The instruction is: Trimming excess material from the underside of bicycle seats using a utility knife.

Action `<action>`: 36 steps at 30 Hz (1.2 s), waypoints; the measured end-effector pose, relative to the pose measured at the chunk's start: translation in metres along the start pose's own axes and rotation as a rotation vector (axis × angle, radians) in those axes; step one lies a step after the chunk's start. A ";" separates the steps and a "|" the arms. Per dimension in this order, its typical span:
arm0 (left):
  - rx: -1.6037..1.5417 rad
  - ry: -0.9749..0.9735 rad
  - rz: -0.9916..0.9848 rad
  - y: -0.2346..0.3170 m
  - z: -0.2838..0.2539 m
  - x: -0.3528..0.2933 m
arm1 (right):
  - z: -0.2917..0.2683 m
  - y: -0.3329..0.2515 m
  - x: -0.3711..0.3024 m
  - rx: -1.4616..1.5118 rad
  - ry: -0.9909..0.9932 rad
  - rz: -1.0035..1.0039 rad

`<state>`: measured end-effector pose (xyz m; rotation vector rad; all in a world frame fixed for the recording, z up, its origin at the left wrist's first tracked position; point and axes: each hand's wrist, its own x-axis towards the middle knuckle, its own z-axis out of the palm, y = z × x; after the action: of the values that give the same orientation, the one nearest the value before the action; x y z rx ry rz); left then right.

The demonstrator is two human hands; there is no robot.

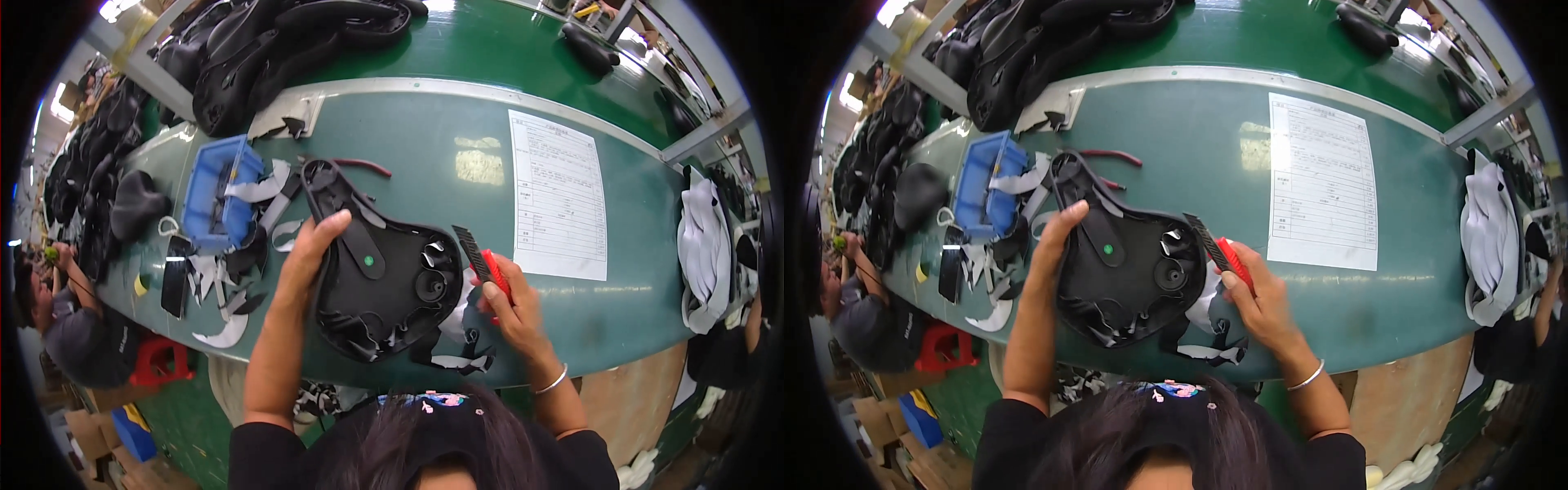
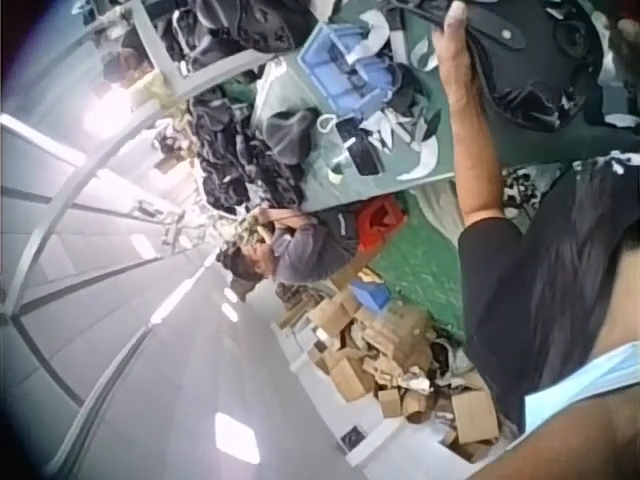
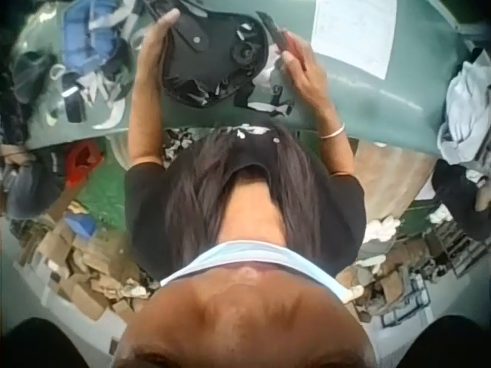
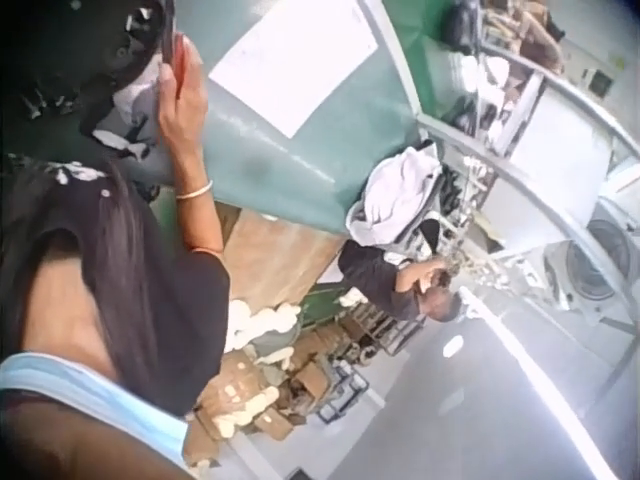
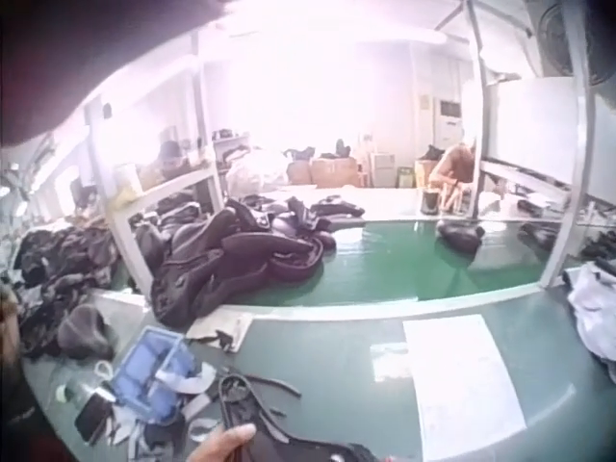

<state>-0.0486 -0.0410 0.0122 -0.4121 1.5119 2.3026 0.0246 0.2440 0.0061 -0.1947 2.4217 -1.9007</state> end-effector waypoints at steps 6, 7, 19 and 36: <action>0.341 -0.122 0.006 0.043 0.032 0.001 | -0.024 -0.018 0.034 -0.836 -0.185 -0.594; 0.335 -0.128 0.008 0.046 0.033 0.006 | -0.027 -0.023 0.040 -0.969 -0.243 -0.642; 0.250 0.272 0.116 0.002 0.016 -0.040 | 0.022 -0.017 -0.086 -0.739 -0.158 0.029; 1.351 0.642 0.803 -0.033 0.000 -0.079 | 0.002 -0.019 0.040 0.053 0.238 0.073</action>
<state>0.0366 -0.0395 0.0185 -0.1188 3.5046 0.8938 -0.0131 0.2321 0.0250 0.1296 2.4773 -2.0582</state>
